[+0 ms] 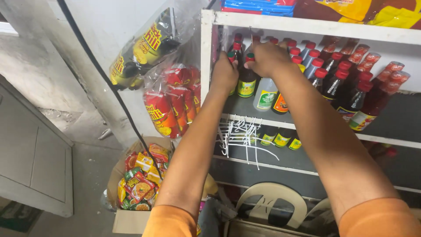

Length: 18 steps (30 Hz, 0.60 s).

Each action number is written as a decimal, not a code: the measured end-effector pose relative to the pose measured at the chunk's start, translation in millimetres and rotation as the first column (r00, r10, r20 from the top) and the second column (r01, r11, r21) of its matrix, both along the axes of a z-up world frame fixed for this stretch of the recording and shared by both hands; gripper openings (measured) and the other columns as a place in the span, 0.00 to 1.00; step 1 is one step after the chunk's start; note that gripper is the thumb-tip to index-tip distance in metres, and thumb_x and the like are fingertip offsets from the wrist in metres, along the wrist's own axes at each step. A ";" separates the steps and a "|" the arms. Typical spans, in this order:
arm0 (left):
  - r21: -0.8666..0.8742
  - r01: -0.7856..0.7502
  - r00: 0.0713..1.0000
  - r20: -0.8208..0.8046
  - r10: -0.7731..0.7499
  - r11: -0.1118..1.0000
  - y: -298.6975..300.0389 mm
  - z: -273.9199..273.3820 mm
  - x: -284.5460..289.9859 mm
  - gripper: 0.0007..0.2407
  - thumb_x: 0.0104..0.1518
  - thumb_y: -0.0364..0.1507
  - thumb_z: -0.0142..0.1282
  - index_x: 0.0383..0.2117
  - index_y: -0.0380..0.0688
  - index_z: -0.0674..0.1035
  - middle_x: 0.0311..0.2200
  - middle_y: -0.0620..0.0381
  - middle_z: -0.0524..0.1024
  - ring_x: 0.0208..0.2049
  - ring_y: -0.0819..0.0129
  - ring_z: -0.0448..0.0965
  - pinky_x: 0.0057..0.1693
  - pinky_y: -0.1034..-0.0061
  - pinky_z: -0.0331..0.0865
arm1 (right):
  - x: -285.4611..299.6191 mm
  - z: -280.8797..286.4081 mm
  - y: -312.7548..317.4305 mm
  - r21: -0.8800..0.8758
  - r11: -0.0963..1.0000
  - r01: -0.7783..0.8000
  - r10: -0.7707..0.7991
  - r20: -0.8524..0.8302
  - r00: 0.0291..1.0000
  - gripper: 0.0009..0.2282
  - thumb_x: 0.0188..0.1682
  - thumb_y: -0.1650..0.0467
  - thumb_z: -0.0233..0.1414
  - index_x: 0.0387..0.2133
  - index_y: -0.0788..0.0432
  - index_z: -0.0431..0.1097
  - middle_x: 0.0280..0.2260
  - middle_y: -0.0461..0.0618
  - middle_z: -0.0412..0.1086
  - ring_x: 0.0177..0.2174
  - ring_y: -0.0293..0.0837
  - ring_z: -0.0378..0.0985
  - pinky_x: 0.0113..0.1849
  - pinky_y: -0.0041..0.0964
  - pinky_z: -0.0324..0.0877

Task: Stocking small bottles from a box onto a retail shelf.

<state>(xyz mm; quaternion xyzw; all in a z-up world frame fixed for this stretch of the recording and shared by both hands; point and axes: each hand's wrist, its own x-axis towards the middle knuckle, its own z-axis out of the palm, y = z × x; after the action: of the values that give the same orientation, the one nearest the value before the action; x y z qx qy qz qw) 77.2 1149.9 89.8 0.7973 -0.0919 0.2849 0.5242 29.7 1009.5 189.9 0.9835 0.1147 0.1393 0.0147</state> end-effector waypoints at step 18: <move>0.160 0.012 0.859 0.504 -0.092 0.987 10.0 91.2 -179.1 0.13 0.66 0.33 0.53 0.48 0.36 0.69 0.40 0.40 0.76 0.40 0.38 0.77 0.44 0.49 0.69 | -113.2 -11.7 -42.4 0.491 0.593 -0.638 0.290 0.609 0.738 0.09 0.62 0.71 0.51 0.49 0.65 0.62 0.45 0.59 0.76 0.47 0.53 0.81 0.47 0.45 0.73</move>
<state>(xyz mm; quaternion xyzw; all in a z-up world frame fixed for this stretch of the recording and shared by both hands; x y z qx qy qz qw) -101.9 1159.9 180.9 0.7282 -0.2701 0.4635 0.4266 -83.5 967.2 178.2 0.7860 0.3100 0.4020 -0.3527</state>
